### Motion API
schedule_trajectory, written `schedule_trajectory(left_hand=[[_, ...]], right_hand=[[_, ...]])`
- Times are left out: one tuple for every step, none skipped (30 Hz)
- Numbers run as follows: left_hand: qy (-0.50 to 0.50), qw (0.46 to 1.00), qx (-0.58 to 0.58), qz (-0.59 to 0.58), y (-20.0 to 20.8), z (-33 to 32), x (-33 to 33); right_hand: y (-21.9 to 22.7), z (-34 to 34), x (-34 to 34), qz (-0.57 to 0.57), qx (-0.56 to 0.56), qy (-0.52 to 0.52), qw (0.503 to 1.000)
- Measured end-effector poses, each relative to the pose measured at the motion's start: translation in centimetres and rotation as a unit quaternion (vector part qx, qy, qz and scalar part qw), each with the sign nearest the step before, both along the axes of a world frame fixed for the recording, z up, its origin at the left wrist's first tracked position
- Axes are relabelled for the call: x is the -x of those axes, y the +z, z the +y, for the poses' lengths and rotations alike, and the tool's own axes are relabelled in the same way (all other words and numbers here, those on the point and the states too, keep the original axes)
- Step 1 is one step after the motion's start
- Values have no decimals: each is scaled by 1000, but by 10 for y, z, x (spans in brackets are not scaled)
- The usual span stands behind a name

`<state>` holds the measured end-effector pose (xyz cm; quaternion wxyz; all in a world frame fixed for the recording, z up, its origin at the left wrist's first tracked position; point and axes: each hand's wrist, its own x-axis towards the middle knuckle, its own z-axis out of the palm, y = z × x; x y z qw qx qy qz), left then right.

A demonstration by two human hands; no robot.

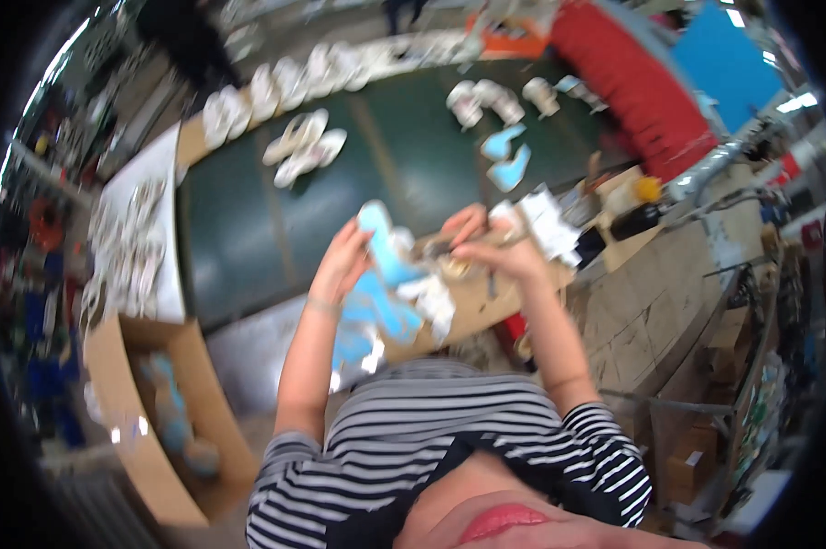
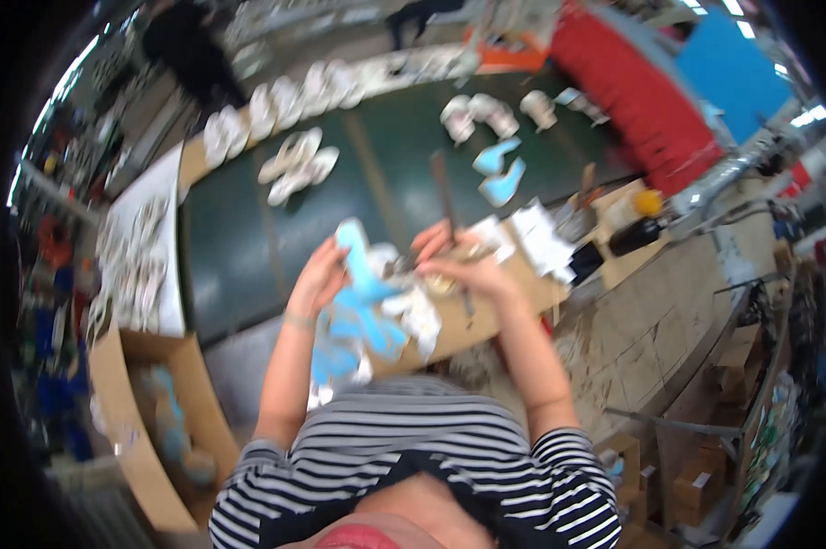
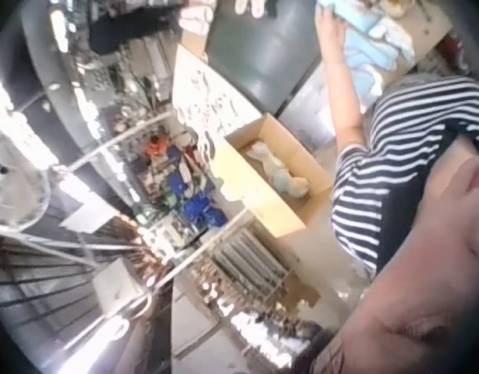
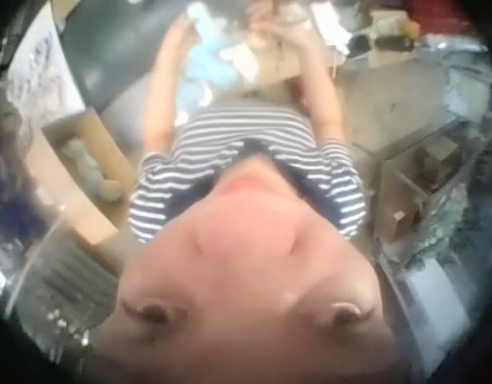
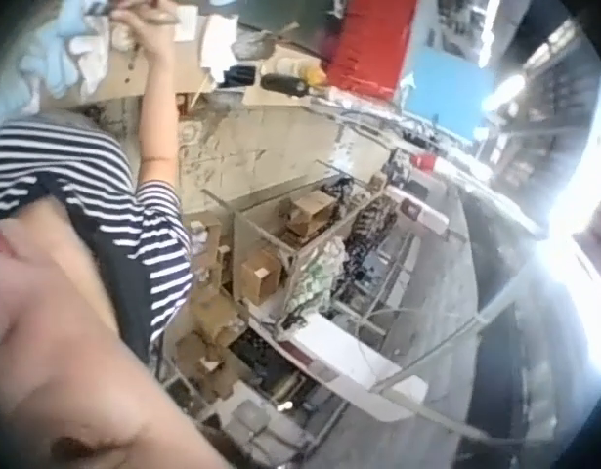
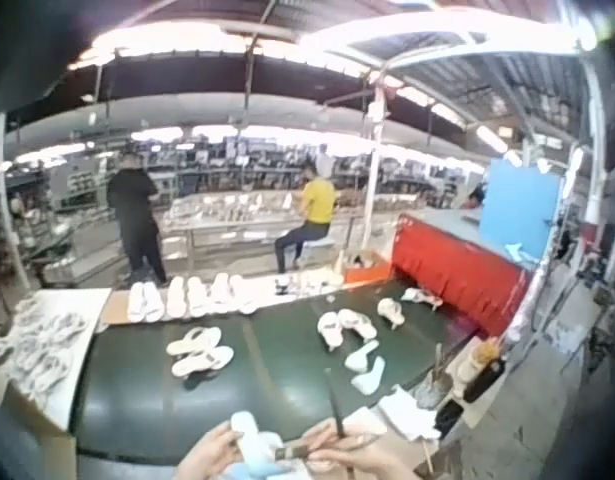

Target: Apply glue to shoe components and assemble them on a production line.

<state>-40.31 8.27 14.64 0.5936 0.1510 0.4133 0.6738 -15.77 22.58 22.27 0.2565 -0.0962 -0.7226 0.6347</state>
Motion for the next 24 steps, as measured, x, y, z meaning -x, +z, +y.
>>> schedule_trajectory(left_hand=[[-7, 1000, 18, -7, 3, 0, 0], [-21, 999, 29, -3, 5, -2, 2], [-21, 1000, 22, 6, -1, -5, 4], [-18, 1000, 18, 1, 2, -3, 1], [-10, 1000, 21, -7, 3, -5, -2], [-10, 1000, 19, -4, 4, -3, -1], [-15, 1000, 17, -9, 4, 0, 0], [-17, 1000, 19, -18, 3, 0, 0], [-12, 999, 28, -23, 4, 2, -1], [-13, 1000, 17, -13, 6, 7, -1], [-12, 1000, 10, -6, 7, 9, -2], [-9, 1000, 3, 3, 9, 12, -2], [-5, 1000, -2, 10, 10, 13, -3], [-7, 1000, -9, 14, 13, 12, -3], [-12, 1000, -20, 20, 18, 11, -4], [-5, 1000, -8, 26, 23, 11, -7], [-4, 999, -1, 34, 30, 13, -10], [-7, 999, 7, 39, 31, 14, -12], [-4, 999, 13, 36, 31, 14, -12], [-7, 999, 18, 38, 28, 12, -14], [-15, 999, 20, 41, 26, 12, -17], [-20, 999, 18, 40, 24, 13, -21], [-23, 999, 21, 38, 22, 15, -25], [-32, 997, 31, 58, 18, 16, -25]], right_hand=[[-8, 4, 4, 25, -59, -5, 998], [6, -3, 4, -12, 41, -26, 999], [20, -12, 2, -48, 145, -42, 987], [26, -12, -4, -38, 168, -46, 984], [28, -13, -8, -32, 197, -45, 979], [30, -14, -11, -4, 236, -42, 971], [34, -13, -14, -3, 236, -41, 971], [37, -12, -16, 0, 195, -34, 980], [37, -11, -16, 1, 157, -27, 987], [33, -8, -13, 2, 105, -29, 994], [27, -1, -14, -3, 79, 5, 997], [22, 3, -15, -25, 24, 1, 999], [27, 4, -15, -59, -22, 0, 998], [40, -4, -13, -108, -37, -26, 993], [47, -11, -10, -121, -21, -46, 991], [44, -12, -8, -127, -29, -29, 991], [42, -11, -7, -132, -40, -17, 990], [35, -10, -4, -99, -98, 7, 990], [33, -10, 1, -102, -91, 11, 991], [31, -13, 9, -118, -119, 32, 985], [30, -15, 14, -134, -148, 47, 979], [27, -11, 22, -115, -176, 35, 977], [19, -5, 27, -115, -130, 2, 985], [19, 2, 32, -106, -138, -26, 984]])
